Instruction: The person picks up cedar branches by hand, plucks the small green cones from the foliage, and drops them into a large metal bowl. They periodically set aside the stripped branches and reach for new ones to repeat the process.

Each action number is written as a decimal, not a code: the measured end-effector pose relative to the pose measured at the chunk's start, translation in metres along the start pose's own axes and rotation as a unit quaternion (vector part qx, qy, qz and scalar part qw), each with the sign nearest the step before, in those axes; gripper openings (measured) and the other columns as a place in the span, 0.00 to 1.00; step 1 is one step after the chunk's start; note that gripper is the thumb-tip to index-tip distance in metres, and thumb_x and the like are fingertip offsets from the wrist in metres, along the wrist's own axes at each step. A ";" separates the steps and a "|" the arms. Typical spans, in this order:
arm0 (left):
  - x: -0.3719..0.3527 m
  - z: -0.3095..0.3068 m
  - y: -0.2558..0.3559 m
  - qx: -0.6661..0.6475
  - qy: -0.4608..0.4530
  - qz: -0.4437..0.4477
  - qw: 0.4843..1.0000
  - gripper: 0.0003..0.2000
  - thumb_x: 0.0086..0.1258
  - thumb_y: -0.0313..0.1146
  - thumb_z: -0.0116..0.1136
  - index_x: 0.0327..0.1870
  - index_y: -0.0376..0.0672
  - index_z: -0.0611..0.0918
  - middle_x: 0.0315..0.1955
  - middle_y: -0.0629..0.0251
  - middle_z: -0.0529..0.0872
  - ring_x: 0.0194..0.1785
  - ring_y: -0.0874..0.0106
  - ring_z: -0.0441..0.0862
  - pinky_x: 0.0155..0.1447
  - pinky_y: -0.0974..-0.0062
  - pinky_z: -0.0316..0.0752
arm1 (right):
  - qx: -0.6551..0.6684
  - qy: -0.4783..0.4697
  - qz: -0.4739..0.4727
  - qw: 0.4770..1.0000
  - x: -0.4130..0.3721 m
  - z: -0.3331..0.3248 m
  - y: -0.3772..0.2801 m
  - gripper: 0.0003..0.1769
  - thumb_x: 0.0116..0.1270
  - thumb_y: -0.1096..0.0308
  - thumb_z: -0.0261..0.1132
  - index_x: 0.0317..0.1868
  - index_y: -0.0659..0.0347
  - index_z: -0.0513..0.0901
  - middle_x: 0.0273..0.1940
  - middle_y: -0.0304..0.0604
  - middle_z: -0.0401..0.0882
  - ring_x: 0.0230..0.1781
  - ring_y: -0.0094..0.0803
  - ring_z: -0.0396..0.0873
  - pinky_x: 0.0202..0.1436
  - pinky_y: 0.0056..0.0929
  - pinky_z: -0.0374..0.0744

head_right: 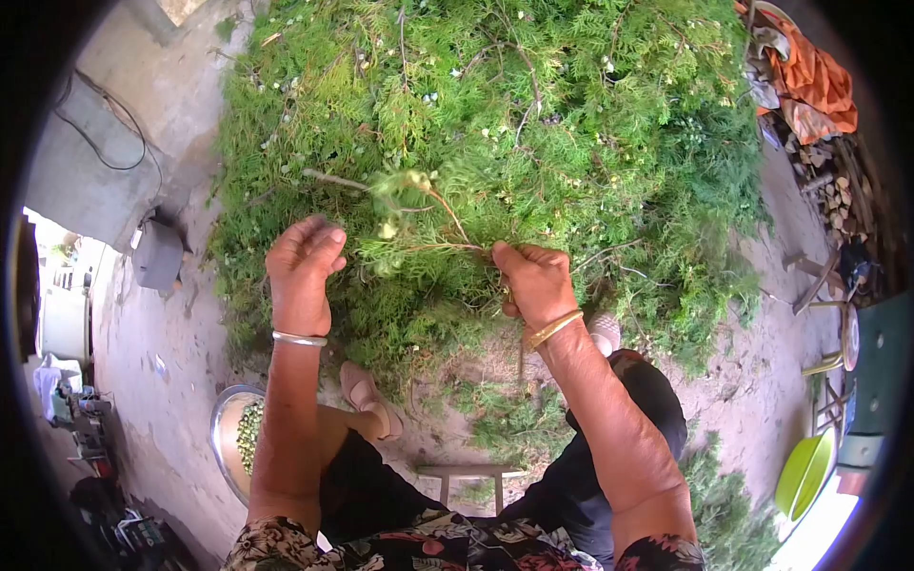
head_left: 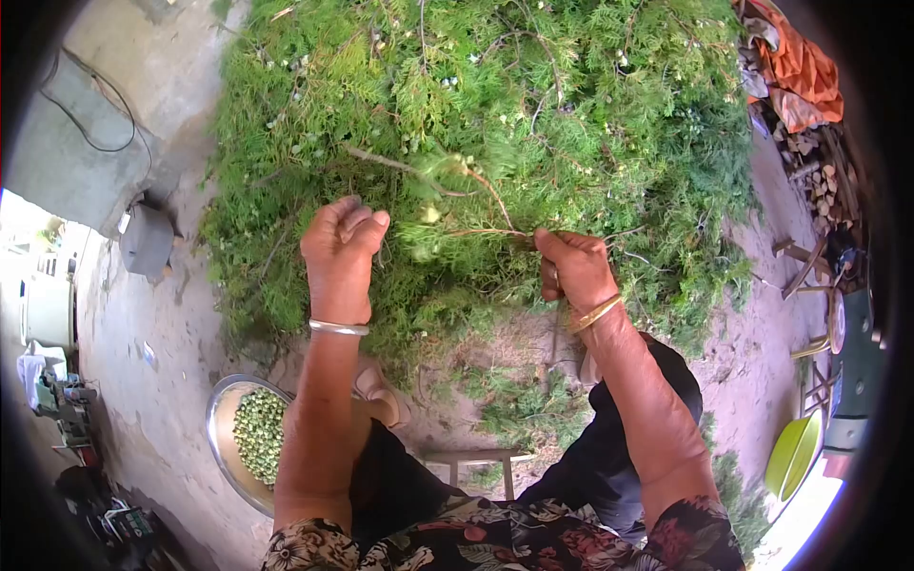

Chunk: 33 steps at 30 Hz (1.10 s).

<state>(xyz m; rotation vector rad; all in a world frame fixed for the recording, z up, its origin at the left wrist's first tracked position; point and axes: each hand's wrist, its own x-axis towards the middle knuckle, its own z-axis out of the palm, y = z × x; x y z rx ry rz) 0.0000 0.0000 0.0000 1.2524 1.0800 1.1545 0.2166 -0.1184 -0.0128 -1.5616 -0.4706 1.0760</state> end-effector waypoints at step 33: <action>-0.012 0.017 -0.021 -0.143 0.049 -0.135 0.979 0.22 0.57 0.18 0.60 0.51 0.31 0.65 0.41 0.54 0.77 0.36 0.69 0.78 0.33 0.65 0.79 | -0.203 -0.098 -0.205 0.953 -0.007 0.019 0.014 0.13 0.59 0.65 0.69 0.32 0.70 0.82 0.24 0.48 0.81 0.23 0.29 0.77 0.28 0.29 0.76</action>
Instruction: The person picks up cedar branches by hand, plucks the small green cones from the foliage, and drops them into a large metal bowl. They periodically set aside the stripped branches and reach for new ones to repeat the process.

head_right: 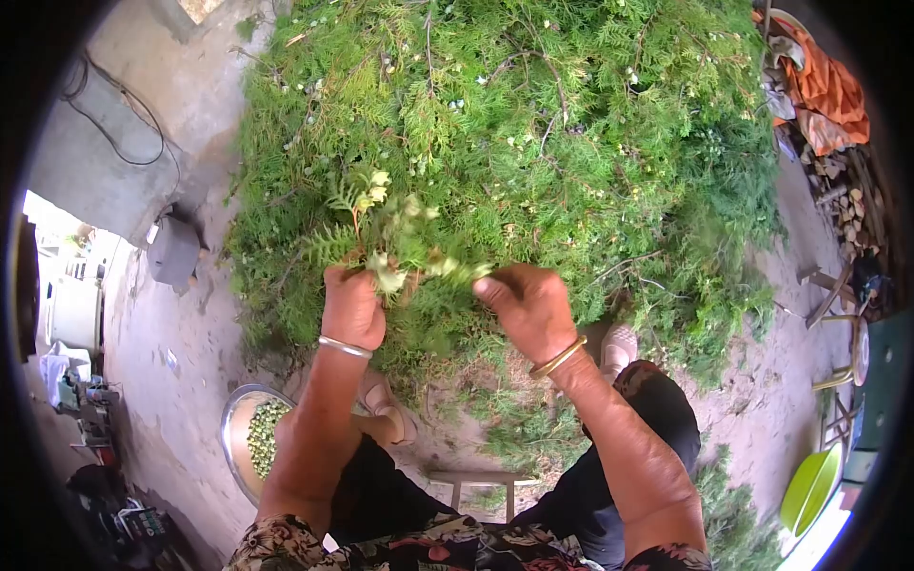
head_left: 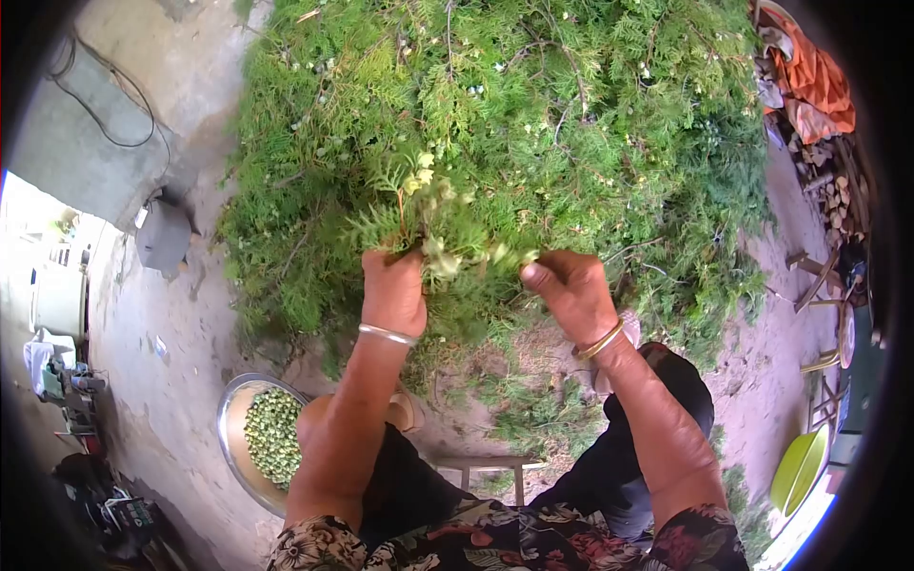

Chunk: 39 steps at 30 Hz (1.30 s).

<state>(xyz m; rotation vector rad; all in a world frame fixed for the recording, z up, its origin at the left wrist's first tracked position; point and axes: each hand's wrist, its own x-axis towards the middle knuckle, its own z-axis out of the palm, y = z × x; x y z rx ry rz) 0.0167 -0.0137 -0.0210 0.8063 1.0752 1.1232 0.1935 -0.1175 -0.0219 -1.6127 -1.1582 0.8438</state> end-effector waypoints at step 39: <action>-0.048 0.019 0.012 0.270 -0.266 0.080 0.922 0.12 0.63 0.32 0.65 0.42 0.36 0.82 0.33 0.69 0.84 0.36 0.79 0.76 0.43 0.75 0.74 | 0.107 0.121 0.079 0.984 0.008 -0.047 -0.020 0.15 0.70 0.64 0.56 0.38 0.71 0.79 0.33 0.49 0.83 0.35 0.37 0.82 0.41 0.32 0.79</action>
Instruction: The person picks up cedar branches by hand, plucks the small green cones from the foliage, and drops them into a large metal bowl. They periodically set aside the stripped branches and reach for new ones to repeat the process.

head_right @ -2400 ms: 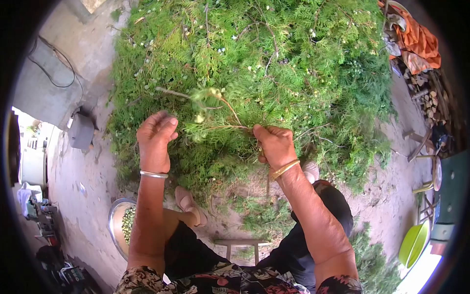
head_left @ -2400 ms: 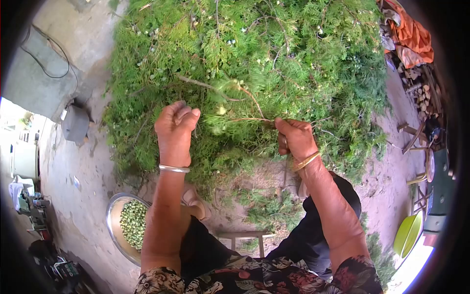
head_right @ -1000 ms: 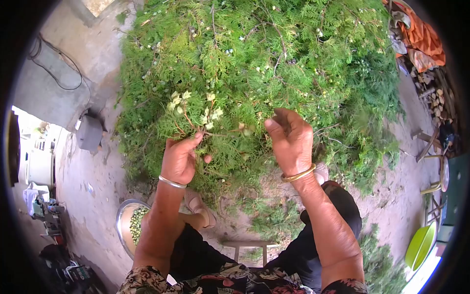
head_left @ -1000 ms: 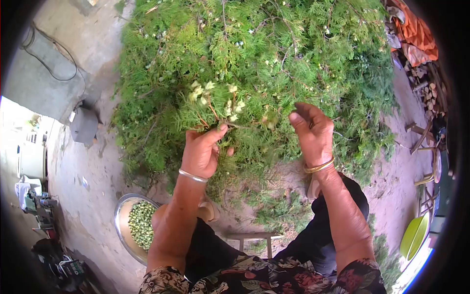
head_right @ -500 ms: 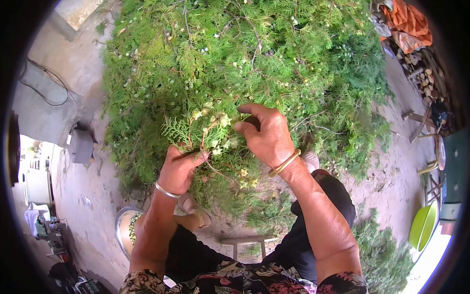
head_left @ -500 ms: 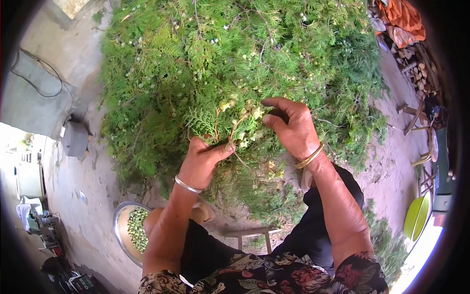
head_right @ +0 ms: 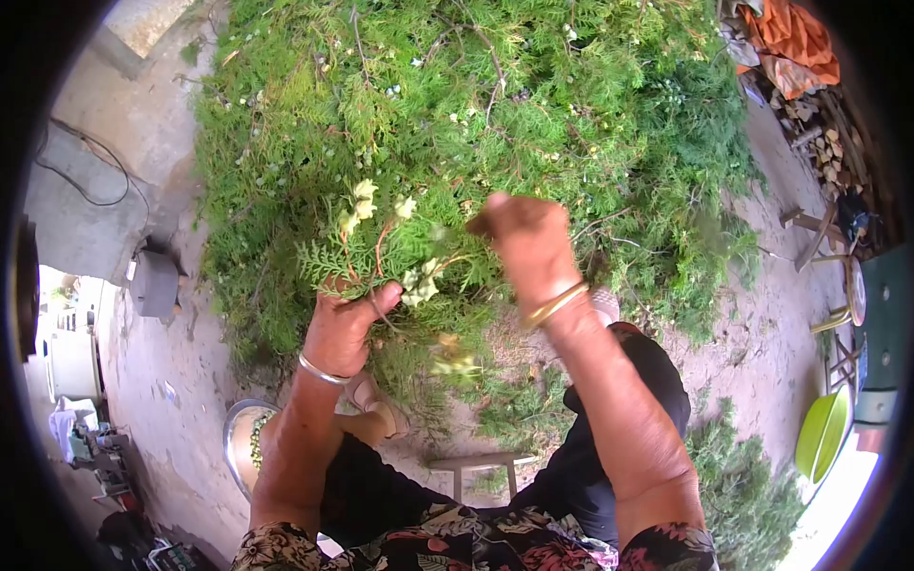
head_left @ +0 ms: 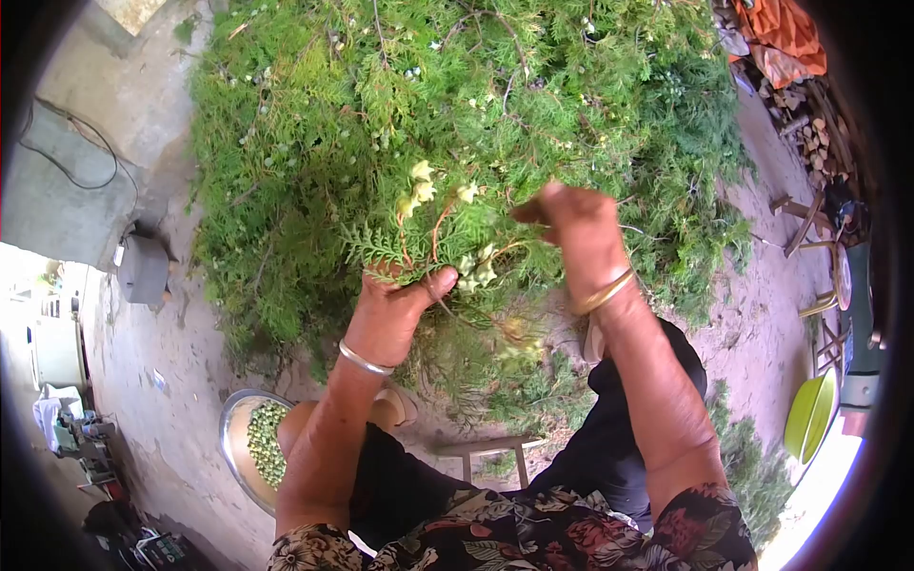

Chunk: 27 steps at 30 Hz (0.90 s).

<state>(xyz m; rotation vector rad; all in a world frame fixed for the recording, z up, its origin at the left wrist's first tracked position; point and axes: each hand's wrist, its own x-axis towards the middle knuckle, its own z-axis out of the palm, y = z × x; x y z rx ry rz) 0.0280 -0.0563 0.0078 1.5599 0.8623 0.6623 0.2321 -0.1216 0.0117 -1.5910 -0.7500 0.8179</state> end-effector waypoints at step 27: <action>-0.001 -0.016 -0.022 0.320 -0.004 0.298 0.899 0.09 0.66 0.30 0.60 0.43 0.39 0.82 0.30 0.66 0.83 0.37 0.72 0.80 0.44 0.74 0.75 | 0.338 -0.080 0.137 0.928 -0.006 -0.003 -0.001 0.13 0.69 0.62 0.57 0.31 0.64 0.75 0.24 0.41 0.75 0.18 0.21 0.67 0.15 0.18 0.61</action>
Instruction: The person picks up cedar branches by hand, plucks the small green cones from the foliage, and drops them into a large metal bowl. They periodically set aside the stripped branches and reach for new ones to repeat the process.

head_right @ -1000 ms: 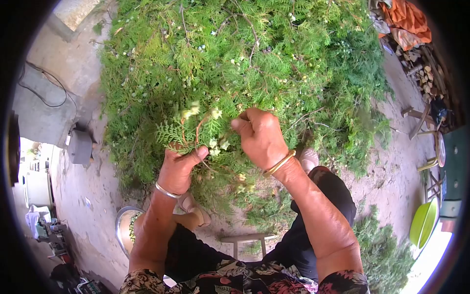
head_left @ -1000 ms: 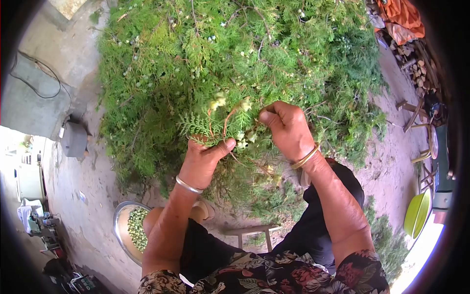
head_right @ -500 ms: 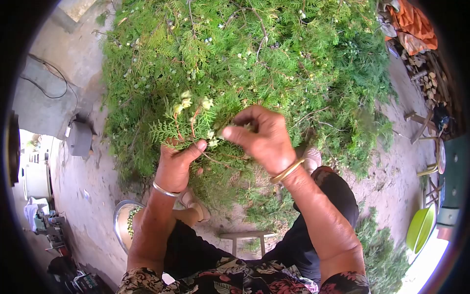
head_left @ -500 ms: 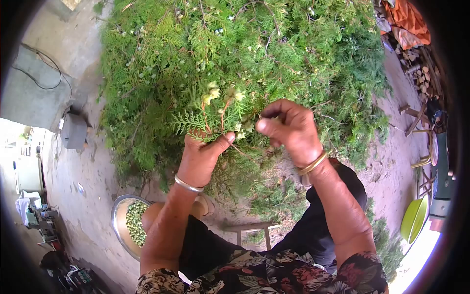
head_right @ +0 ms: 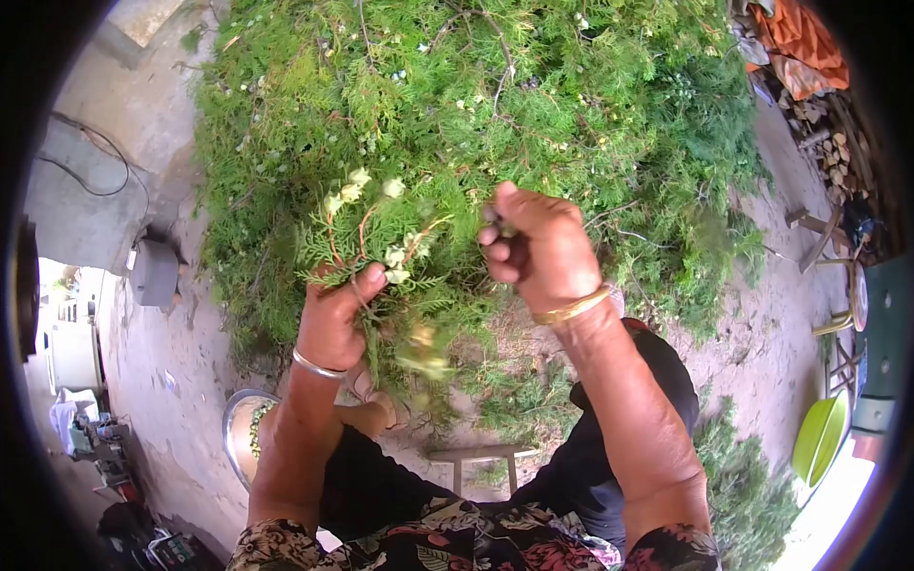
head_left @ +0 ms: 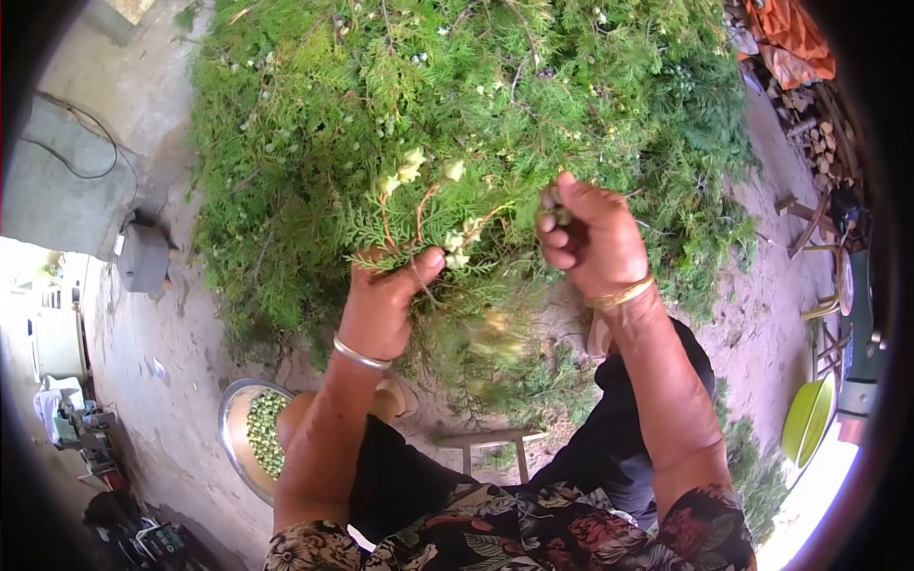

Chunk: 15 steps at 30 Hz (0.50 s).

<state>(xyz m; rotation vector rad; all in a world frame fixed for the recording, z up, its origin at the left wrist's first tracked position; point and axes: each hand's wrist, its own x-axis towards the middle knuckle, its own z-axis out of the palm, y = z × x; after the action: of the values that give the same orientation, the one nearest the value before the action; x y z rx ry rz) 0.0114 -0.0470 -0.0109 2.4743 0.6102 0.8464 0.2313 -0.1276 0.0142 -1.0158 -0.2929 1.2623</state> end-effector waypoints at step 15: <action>0.002 -0.007 0.000 -0.562 0.020 -0.495 0.662 0.13 0.60 0.29 0.62 0.45 0.34 0.79 0.34 0.62 0.84 0.30 0.71 0.82 0.29 0.73 0.78 | -0.110 -0.002 -0.003 0.994 -0.001 0.007 0.017 0.10 0.62 0.66 0.67 0.34 0.65 0.80 0.24 0.36 0.76 0.20 0.18 0.70 0.19 0.17 0.67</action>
<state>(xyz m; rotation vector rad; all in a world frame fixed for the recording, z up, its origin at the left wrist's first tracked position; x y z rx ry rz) 0.0087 -0.0444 -0.0050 0.7544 0.9056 0.5005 0.2152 -0.1262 0.0054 -1.1985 -0.4446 1.2454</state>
